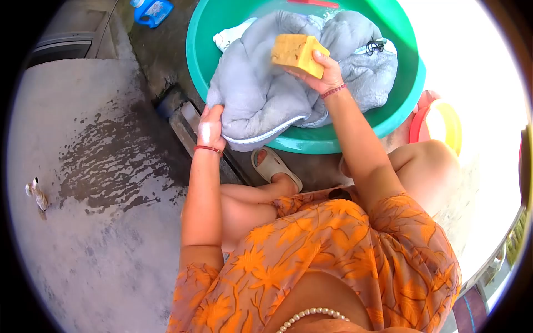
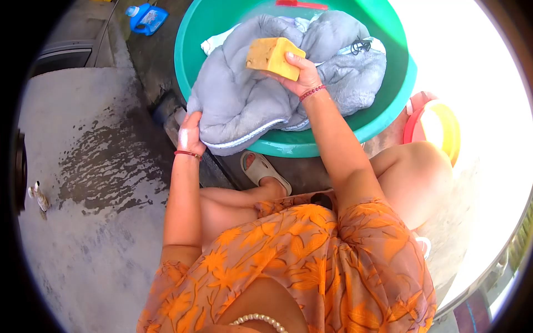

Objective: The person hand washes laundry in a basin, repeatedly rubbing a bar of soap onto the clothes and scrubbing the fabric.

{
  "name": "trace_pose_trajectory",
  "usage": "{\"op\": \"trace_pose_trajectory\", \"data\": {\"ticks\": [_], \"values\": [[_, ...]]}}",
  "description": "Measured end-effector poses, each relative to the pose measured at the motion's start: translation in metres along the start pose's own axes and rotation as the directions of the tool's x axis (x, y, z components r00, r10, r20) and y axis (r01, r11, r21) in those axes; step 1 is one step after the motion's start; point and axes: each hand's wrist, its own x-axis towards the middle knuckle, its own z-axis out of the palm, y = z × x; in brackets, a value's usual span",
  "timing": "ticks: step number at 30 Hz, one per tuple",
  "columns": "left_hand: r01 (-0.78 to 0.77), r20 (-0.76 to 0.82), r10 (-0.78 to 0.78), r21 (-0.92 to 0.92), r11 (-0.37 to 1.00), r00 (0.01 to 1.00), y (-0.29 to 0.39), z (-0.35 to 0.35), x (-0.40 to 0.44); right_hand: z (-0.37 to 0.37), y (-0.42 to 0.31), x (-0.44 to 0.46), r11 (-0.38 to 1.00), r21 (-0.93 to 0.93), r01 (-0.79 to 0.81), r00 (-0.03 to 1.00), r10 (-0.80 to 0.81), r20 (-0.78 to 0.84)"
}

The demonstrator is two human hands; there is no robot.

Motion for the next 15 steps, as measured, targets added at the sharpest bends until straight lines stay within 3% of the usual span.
{"op": "trace_pose_trajectory", "data": {"ticks": [1, 3, 5, 7, 8, 9, 10, 11, 14, 15], "values": [[0.002, 0.134, -0.006, 0.034, 0.999, 0.991, -0.001, 0.010, -0.011, 0.016, -0.005, 0.000, 0.994, 0.046, 0.103, 0.994, -0.105, 0.040], [-0.001, 0.395, -0.217, 0.483, 0.876, 0.893, -0.017, 0.024, -0.032, 0.044, -0.028, 0.001, 0.956, -0.040, 0.289, 0.956, -0.286, 0.066], [-0.394, 0.563, -0.286, 0.785, 0.478, 0.775, -0.049, 0.025, -0.038, 0.059, -0.046, -0.006, 0.895, -0.223, 0.386, 0.922, -0.379, 0.075], [-0.442, 0.546, -0.375, 0.834, 0.331, 0.749, -0.038, 0.042, -0.051, 0.060, -0.063, -0.024, 0.788, -0.490, 0.372, 0.916, -0.396, 0.058], [-0.463, 0.528, -0.417, 0.849, 0.253, 0.740, -0.034, 0.048, -0.054, 0.058, -0.064, -0.033, 0.610, -0.739, 0.284, 0.926, -0.374, 0.047], [-0.502, 0.527, -0.437, 0.846, 0.182, 0.729, -0.037, 0.050, -0.054, 0.055, -0.056, -0.039, 0.294, -0.934, 0.202, 0.959, -0.254, 0.127], [-0.538, 0.521, -0.458, 0.836, 0.106, 0.720, -0.041, 0.051, -0.052, 0.049, -0.045, -0.043, -0.077, -0.986, 0.150, 0.981, -0.113, 0.158], [-0.571, 0.512, -0.482, 0.820, 0.028, 0.711, -0.044, 0.053, -0.051, 0.042, -0.035, -0.047, -0.439, -0.889, 0.130, 0.991, 0.025, 0.133], [-0.667, 0.544, -0.509, 0.740, -0.083, 0.667, -0.045, 0.072, -0.059, 0.049, -0.002, -0.041, -0.607, -0.793, -0.051, 0.996, -0.093, 0.007], [-0.683, 0.550, -0.505, 0.722, -0.112, 0.665, -0.047, 0.074, -0.062, 0.053, -0.003, -0.034, -0.642, -0.766, -0.017, 0.998, -0.061, 0.029]]}}
